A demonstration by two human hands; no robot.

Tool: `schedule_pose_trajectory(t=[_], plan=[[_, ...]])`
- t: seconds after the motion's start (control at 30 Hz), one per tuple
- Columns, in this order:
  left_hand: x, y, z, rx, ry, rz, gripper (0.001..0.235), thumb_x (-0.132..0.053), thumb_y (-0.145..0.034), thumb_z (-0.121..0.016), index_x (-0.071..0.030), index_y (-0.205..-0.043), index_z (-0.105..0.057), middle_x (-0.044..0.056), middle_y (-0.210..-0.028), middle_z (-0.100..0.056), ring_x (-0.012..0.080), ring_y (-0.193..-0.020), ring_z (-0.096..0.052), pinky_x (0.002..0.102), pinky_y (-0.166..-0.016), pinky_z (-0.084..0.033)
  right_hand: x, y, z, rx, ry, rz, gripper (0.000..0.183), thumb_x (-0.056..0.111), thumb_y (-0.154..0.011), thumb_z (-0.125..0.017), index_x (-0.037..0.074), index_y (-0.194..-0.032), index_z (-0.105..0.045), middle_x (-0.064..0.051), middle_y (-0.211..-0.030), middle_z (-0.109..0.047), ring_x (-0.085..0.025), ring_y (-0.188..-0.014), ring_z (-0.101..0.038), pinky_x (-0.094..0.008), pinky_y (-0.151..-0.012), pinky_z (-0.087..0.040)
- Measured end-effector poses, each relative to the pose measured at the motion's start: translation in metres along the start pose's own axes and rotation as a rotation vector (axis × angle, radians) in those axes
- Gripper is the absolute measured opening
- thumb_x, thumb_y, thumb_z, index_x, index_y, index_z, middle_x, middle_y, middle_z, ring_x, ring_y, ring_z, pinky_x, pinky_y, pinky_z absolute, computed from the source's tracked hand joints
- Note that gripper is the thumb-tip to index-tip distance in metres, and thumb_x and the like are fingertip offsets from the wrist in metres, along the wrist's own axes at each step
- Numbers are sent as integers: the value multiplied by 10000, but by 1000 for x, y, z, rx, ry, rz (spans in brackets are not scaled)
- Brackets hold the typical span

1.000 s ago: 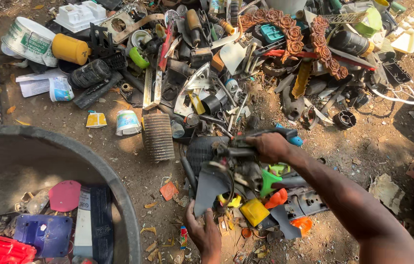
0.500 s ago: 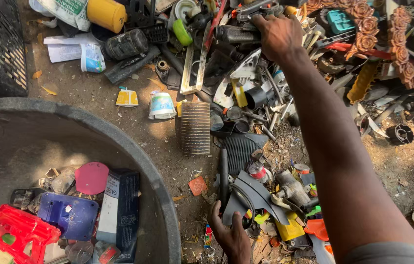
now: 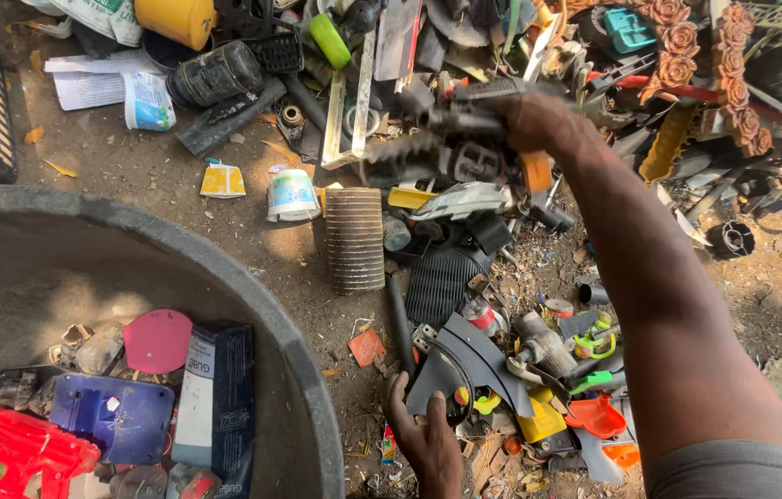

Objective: The person sits on the ground and sorts through a mixed pile of discarded items, picking up plastic pieces, metal parts, and small containers, then placing selected items into a nearby black tub. The person repeatedly reaches into the pile, inspects items by hand, and deposits them into the tub.

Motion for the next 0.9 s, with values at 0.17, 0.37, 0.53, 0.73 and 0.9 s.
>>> schedule_pose_trajectory(t=[0.17,0.37,0.53,0.73,0.9], plan=[[-6,15,10,-57,17,-143,556,-222,-897,-600,-24,-1402,-477,192,-1530,-370,324,-1403,-409,505,-1153,-335,1,95,-73,-27,83,88,451,260,-981,-637,326,-1418,-549,-61,-1053,-736,-210,-861,-708,-367,-700,-593],[10,5,26,-237,-107,-399,547,-292,-885,-629,6,-1339,-568,198,-1402,-533,356,-1334,-481,497,-1164,-315,33,232,-120,7,-84,1,568,256,-910,-634,242,-1453,-468,-156,-1041,-729,-371,-919,-714,-514,-767,-582],[25,6,44,-322,-145,-413,520,-286,-866,-640,-9,-1304,-600,209,-1350,-551,388,-1287,-481,498,-1105,-351,47,377,-116,-315,-301,46,624,209,-902,-646,217,-1494,-447,-164,-1148,-714,-397,-958,-712,-513,-793,-580],[23,52,36,-383,-428,-1078,377,-209,-863,-693,-17,-1186,-668,213,-1319,-612,395,-1317,-484,545,-1131,-315,39,549,-170,-494,-906,-159,902,187,-770,-805,193,-1539,-334,-204,-1370,-584,-329,-1153,-668,-427,-930,-561],[49,90,-3,-58,-503,-1233,257,-160,-844,-704,-13,-1055,-699,161,-1173,-652,375,-1218,-557,514,-1077,-408,46,552,-248,-461,-1107,-85,707,208,-826,-810,154,-1459,-500,-181,-1311,-650,-333,-1212,-645,-476,-1028,-526]])
Point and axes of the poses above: each hand's wrist, its own y-axis away from the middle knuckle, its own z-axis out of the back of the hand, x = y × z, the point moved 3 cm from there along -y, towards the middle knuckle
